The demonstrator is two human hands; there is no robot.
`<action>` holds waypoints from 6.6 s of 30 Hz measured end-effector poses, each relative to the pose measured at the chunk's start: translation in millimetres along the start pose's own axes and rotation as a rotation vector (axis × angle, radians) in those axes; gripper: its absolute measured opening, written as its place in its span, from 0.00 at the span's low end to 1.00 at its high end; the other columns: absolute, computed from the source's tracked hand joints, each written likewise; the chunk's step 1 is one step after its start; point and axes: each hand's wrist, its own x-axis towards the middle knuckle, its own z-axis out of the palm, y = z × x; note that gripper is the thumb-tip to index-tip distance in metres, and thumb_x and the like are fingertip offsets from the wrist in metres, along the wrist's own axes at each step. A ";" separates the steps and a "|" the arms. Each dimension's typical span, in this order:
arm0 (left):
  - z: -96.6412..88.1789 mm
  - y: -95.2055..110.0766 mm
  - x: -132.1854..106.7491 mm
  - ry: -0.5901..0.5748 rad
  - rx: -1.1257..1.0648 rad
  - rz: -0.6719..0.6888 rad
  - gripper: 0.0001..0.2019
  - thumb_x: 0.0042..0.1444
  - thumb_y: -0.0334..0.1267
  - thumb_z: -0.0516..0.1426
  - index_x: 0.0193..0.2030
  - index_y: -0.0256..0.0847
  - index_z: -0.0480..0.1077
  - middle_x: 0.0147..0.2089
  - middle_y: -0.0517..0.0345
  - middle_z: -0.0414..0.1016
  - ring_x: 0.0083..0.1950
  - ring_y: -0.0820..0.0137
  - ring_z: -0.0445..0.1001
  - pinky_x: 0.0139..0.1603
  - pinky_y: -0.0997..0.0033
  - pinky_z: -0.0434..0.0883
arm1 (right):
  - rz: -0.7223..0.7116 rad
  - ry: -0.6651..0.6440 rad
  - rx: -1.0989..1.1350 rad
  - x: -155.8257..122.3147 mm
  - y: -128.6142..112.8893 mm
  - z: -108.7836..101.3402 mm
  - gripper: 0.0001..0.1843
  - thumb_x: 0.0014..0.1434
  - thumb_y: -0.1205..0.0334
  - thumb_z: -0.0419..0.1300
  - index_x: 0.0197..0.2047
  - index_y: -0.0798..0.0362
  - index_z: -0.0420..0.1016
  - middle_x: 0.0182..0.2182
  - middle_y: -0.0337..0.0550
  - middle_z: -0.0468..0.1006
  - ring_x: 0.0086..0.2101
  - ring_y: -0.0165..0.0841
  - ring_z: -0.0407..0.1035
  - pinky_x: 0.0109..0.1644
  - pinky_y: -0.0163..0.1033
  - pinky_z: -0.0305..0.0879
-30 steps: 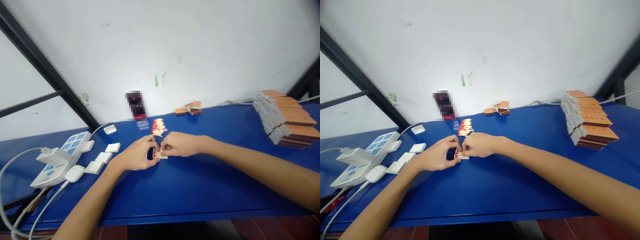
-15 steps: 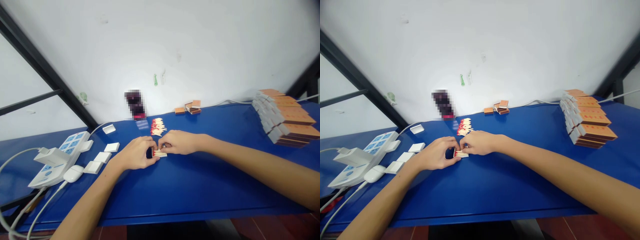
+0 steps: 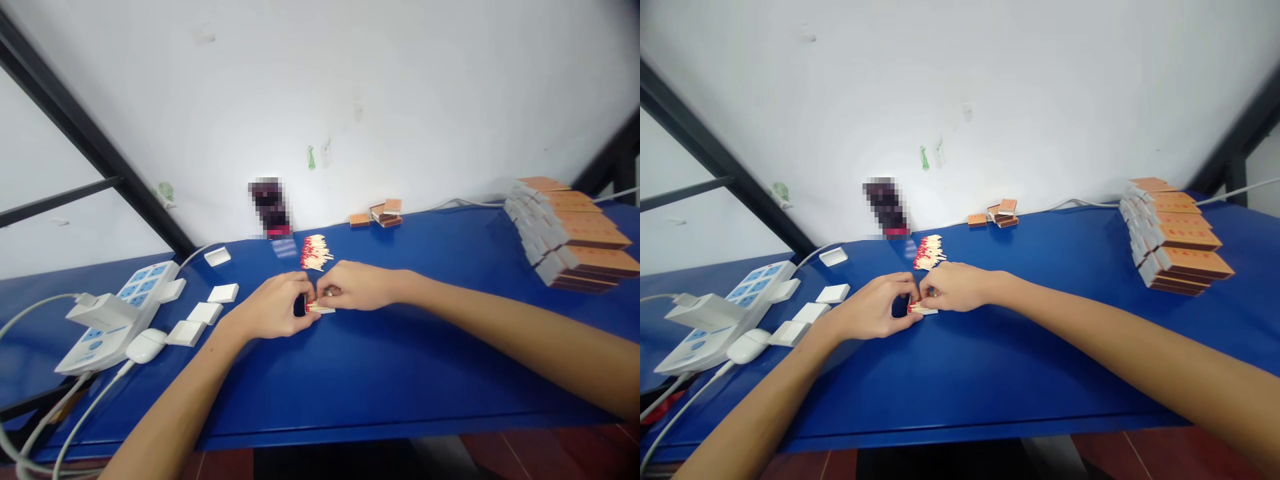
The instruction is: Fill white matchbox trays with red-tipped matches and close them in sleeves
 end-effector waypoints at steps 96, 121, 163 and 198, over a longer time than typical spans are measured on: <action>24.2 -41.6 5.7 0.298 -0.040 -0.211 0.07 0.60 0.33 0.48 0.42 0.43 0.65 0.36 0.59 0.73 0.35 0.67 0.70 0.35 0.69 0.63 | 0.048 0.441 -0.054 23.1 39.1 29.3 0.06 0.57 0.65 0.60 0.35 0.55 0.78 0.22 0.35 0.69 0.24 0.26 0.59 0.31 0.32 0.51; 21.6 -28.3 4.3 0.266 -0.118 -0.062 0.08 0.57 0.38 0.55 0.43 0.41 0.68 0.30 0.63 0.64 0.29 0.73 0.61 0.30 0.74 0.60 | 0.091 0.555 0.117 19.4 42.1 32.6 0.09 0.55 0.68 0.58 0.38 0.55 0.78 0.22 0.33 0.69 0.23 0.25 0.60 0.30 0.32 0.52; 25.0 -41.1 6.1 0.284 -0.173 -0.090 0.04 0.57 0.31 0.55 0.39 0.40 0.70 0.24 0.68 0.60 0.25 0.77 0.60 0.29 0.77 0.58 | -0.014 0.425 -0.087 17.1 36.6 33.1 0.06 0.57 0.64 0.60 0.32 0.55 0.78 0.28 0.38 0.75 0.27 0.26 0.62 0.32 0.33 0.52; 26.1 -42.7 5.8 0.259 -0.239 -0.087 0.10 0.59 0.34 0.55 0.40 0.38 0.78 0.26 0.61 0.71 0.24 0.76 0.62 0.28 0.75 0.60 | 0.065 0.411 -0.098 13.7 30.0 29.8 0.12 0.57 0.64 0.58 0.42 0.50 0.81 0.27 0.38 0.74 0.27 0.28 0.62 0.32 0.33 0.50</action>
